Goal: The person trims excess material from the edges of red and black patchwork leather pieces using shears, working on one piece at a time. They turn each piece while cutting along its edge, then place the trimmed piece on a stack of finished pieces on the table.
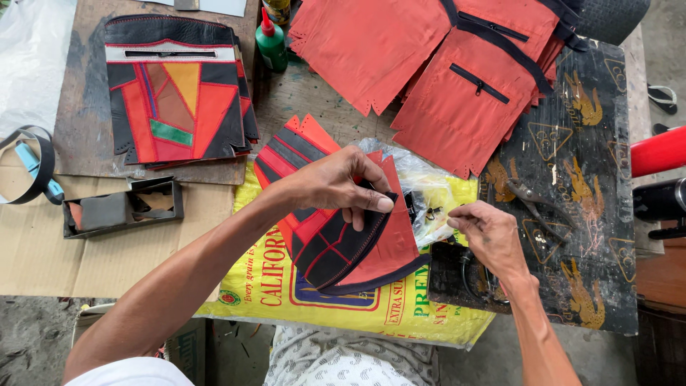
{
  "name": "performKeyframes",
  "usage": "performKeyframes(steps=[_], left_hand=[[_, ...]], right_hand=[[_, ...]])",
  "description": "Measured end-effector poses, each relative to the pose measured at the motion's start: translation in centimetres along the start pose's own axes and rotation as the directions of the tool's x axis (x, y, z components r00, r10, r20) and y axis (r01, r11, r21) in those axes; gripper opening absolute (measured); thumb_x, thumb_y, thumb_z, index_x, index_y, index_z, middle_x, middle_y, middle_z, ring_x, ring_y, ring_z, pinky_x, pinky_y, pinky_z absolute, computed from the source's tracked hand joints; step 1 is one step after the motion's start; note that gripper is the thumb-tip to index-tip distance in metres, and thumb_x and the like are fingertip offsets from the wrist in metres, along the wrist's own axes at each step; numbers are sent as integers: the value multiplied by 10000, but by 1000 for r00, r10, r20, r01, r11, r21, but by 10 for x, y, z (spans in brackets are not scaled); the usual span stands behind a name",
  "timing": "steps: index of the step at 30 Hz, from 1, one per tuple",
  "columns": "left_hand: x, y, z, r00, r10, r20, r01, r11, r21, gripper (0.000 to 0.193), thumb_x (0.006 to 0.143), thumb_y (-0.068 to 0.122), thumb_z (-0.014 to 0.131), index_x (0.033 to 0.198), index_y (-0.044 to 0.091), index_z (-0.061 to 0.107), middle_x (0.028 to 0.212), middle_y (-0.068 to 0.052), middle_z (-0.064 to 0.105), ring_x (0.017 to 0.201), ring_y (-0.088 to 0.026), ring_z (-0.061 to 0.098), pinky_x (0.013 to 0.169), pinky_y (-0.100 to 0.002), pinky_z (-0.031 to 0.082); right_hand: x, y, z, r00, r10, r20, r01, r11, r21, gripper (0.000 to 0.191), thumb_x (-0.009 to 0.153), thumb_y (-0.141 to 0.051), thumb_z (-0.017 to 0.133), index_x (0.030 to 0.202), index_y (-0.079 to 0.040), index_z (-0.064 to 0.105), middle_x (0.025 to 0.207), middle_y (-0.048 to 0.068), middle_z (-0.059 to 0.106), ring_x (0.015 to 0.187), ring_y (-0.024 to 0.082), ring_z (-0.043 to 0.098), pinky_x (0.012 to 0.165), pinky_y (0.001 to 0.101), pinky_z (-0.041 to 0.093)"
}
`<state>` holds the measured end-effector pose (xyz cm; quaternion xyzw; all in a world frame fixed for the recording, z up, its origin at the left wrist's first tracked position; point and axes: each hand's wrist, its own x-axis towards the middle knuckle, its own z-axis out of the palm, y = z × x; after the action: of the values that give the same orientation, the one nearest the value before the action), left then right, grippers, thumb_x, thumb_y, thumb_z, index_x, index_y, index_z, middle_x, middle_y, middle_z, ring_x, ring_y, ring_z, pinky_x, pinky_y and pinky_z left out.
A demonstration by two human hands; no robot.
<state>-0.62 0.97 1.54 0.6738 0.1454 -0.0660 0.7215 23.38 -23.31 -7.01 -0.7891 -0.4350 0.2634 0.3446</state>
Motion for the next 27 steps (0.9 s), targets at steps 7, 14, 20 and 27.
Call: performKeyframes(steps=[7,14,20,27], left_hand=[[1,0,3,1000,14,-7,-14,1000,-11,288,887,294,774,916,11,730,746,-28,706,596,-133,739,503,-261,573],[-2,6,9,1000,-1,-10,1,1000,-3,294,901,304,749,1001,28,777,752,-23,717,588,-110,722,515,-245,567],[-7,9,11,995,16,-100,-13,999,30,293,909,286,728,984,8,783,778,-24,705,586,-117,718,522,-251,562],[-8,10,11,995,36,-96,-38,999,-17,282,908,273,722,973,5,775,764,-36,707,580,-126,717,525,-251,571]], right_hand=[[11,0,-2,987,-89,136,-156,-279,948,209,965,-42,726,1157,42,724,1024,151,732,873,193,687,743,268,566],[13,-55,33,955,-157,252,-224,177,958,195,924,-52,740,1090,46,713,1009,158,735,874,220,702,766,348,584],[23,-85,35,948,-251,193,-113,301,947,191,944,-44,755,1094,63,707,996,170,734,891,225,710,781,352,588],[27,-91,33,949,-241,204,-103,373,922,187,941,-68,744,1075,57,708,1000,176,748,884,241,737,773,365,606]])
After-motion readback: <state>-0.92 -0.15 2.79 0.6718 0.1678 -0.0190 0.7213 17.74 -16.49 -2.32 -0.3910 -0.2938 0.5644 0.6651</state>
